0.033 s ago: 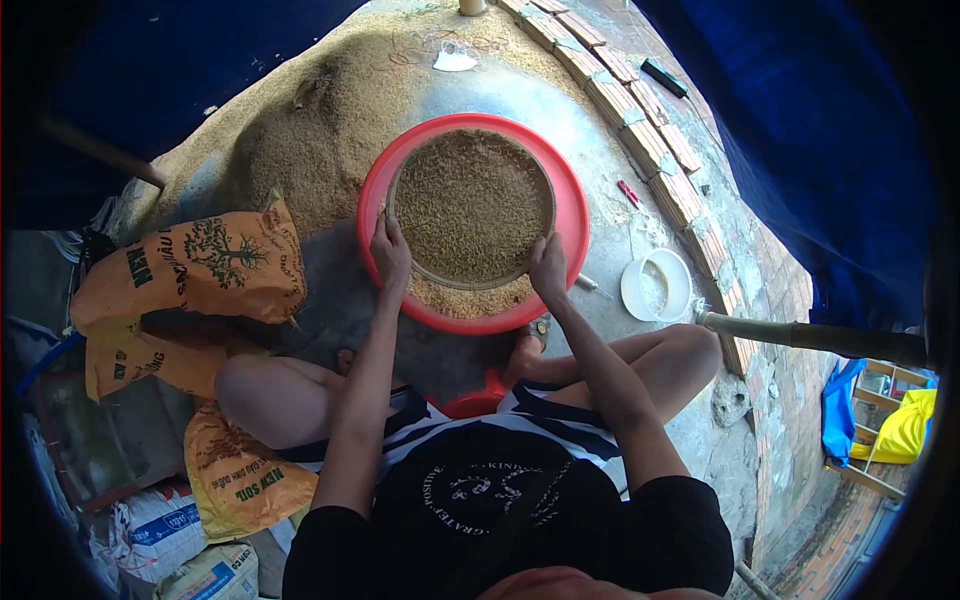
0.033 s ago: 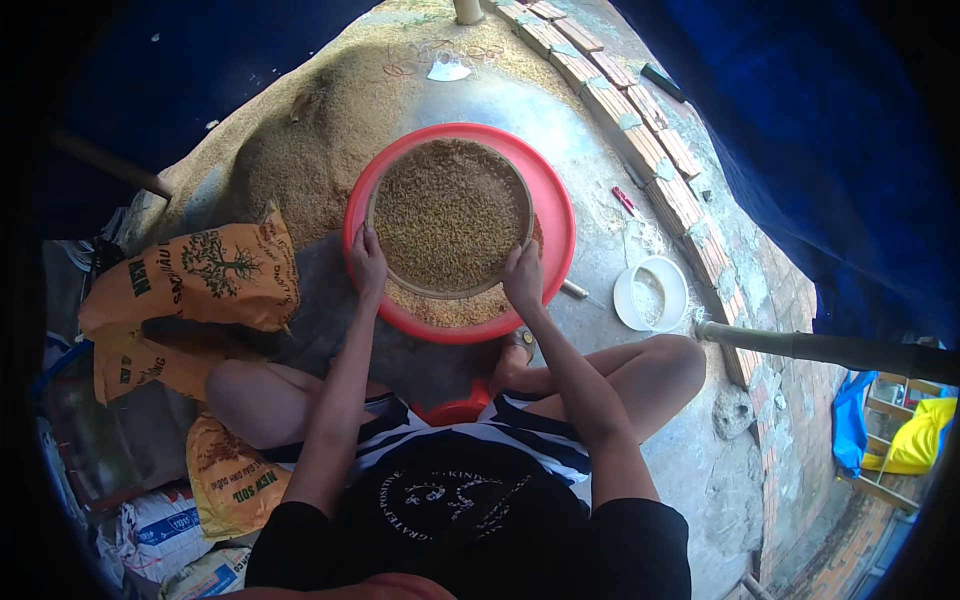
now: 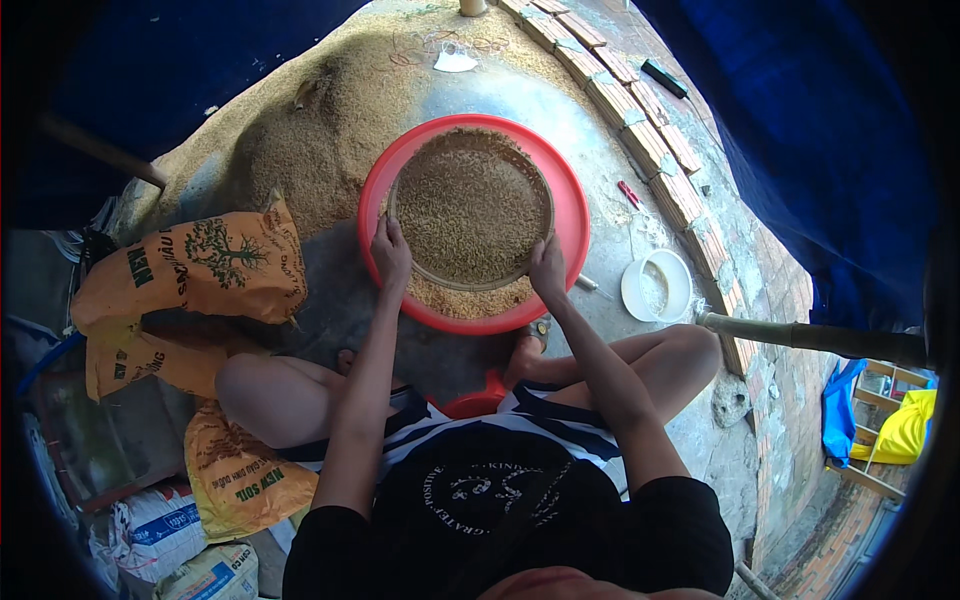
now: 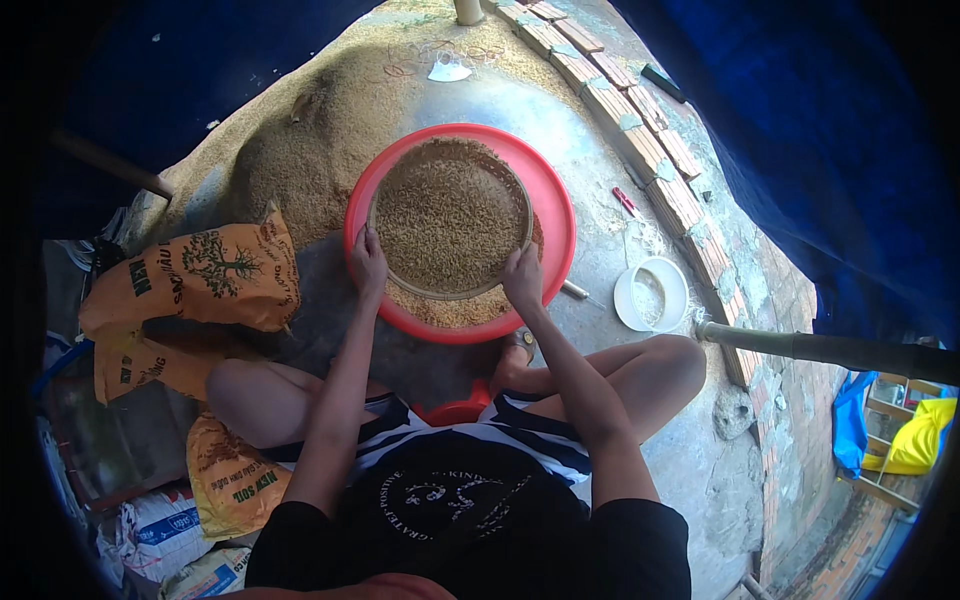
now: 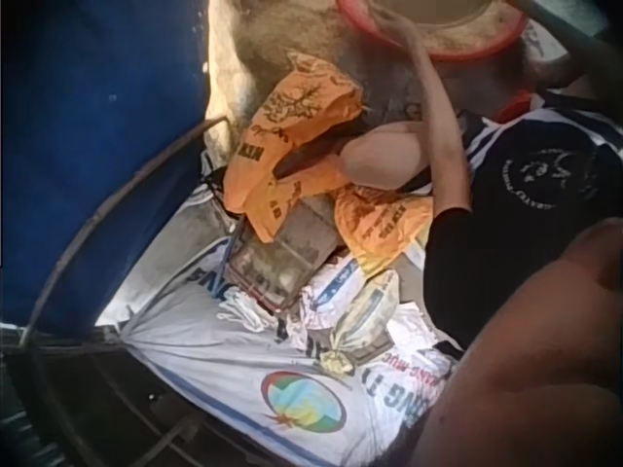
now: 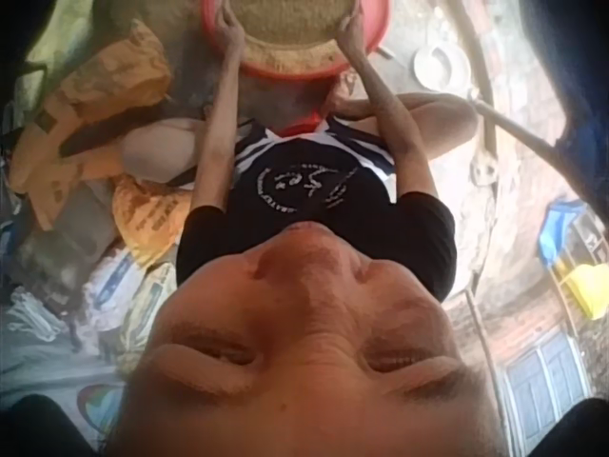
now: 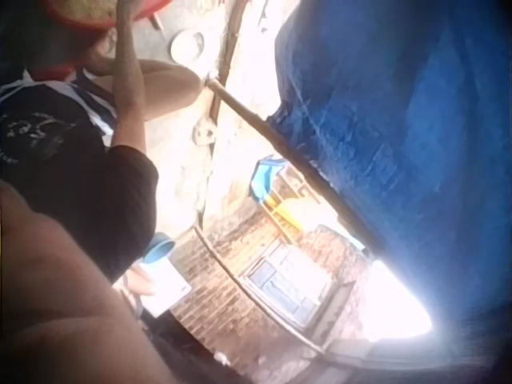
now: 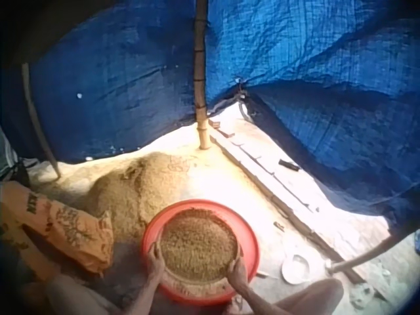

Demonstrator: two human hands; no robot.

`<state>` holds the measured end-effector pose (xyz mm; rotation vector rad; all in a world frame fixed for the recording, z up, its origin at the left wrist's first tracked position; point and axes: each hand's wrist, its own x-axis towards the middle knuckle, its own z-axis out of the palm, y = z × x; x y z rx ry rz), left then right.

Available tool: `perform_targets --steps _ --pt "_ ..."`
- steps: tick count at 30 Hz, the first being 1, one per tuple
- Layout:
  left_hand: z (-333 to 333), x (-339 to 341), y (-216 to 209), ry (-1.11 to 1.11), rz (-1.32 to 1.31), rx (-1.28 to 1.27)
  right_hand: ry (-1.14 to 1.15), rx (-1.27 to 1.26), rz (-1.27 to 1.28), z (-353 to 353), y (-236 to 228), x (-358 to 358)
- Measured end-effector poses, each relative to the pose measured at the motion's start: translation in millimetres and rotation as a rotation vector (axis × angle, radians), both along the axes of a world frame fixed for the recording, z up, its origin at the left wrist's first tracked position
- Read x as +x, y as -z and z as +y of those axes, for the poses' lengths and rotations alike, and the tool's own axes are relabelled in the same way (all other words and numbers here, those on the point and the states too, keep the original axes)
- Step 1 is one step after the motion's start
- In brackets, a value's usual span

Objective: Sifting rice using a hand sieve over a large basin.

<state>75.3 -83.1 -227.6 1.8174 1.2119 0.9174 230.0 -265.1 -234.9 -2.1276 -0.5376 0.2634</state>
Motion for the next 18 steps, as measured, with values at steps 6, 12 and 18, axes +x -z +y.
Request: perform_targets --steps 6,12,18 --pt "-14.1 -9.3 50.5 0.022 0.141 0.122 -0.075 -0.309 0.196 -18.2 54.8 3.1" --pt "33.7 -30.2 24.2 -0.019 0.027 -0.103 -0.238 -0.111 0.6 1.9 11.1 -29.1" --pt "5.3 1.2 26.7 0.081 0.131 -0.011 -0.138 -0.135 0.628 -7.4 17.3 13.1"
